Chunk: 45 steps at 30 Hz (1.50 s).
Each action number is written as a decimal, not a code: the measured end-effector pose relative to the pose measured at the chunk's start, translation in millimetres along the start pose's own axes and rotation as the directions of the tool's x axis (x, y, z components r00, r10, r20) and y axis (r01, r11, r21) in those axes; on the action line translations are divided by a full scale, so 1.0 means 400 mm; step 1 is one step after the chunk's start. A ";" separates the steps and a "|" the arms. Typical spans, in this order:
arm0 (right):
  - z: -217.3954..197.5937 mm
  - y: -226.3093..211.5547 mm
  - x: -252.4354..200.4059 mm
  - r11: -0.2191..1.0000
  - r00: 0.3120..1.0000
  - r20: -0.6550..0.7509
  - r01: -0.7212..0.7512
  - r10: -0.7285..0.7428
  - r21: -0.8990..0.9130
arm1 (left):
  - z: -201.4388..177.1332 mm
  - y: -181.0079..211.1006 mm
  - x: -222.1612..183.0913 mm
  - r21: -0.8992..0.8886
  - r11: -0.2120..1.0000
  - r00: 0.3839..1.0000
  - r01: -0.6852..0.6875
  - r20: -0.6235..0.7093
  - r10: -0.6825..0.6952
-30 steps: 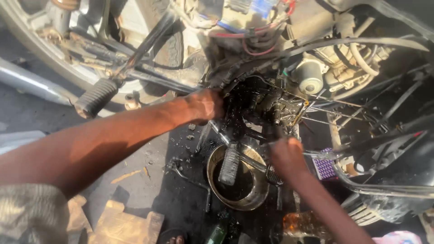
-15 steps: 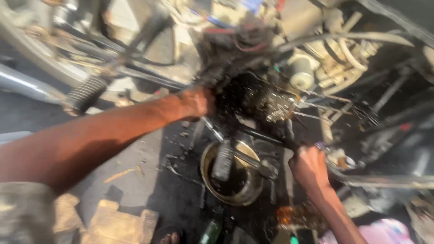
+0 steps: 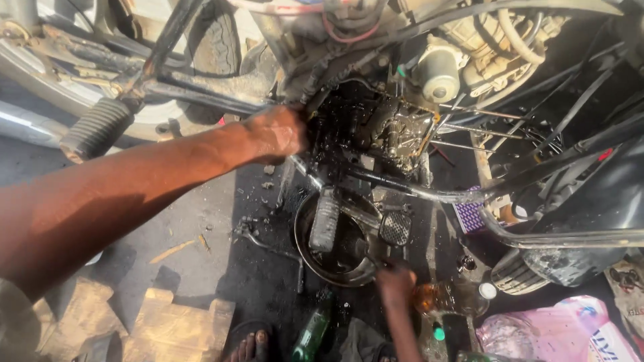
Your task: Repairing the internal components of a motorcycle engine.
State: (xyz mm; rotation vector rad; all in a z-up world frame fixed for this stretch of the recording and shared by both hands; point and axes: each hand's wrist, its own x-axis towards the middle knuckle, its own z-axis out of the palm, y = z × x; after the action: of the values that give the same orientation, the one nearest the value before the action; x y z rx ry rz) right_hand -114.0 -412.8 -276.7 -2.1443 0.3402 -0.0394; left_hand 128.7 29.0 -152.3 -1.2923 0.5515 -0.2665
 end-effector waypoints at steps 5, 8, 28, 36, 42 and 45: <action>0.120 -0.086 0.025 0.749 0.993 0.116 0.061 0.020 -0.659 | -0.128 -0.273 -0.257 -0.853 0.522 0.994 -0.022 -0.077 -0.084; 0.149 -0.064 0.067 0.824 0.952 0.299 0.113 0.071 -0.555 | -0.120 -0.278 -0.290 -0.826 0.564 0.982 -0.011 -0.115 -0.149; 0.195 0.109 0.178 0.550 0.923 0.329 0.384 -0.200 -0.742 | -0.153 -0.309 -0.292 -0.901 0.424 0.976 -0.089 -0.163 -0.142; 0.229 0.084 0.159 0.839 0.962 0.060 0.264 -0.268 -0.476 | -0.112 -0.245 -0.211 -0.962 0.267 0.998 0.050 0.054 0.010; 0.086 -0.146 -0.048 0.854 0.995 0.103 0.068 -0.016 -0.516 | -0.133 -0.279 -0.285 -0.863 0.506 0.949 -0.018 -0.174 -0.264; -0.010 -0.222 -0.155 0.647 0.976 0.201 0.103 0.079 -0.756 | -0.162 -0.337 -0.330 -0.878 0.476 0.971 -0.045 -0.150 -0.184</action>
State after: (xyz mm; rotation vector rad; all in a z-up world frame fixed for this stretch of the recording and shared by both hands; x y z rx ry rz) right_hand -154.0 -353.5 -195.5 -2.9691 0.2262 0.4078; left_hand -1.1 2.9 -3.2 -2.3446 0.8948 -0.1916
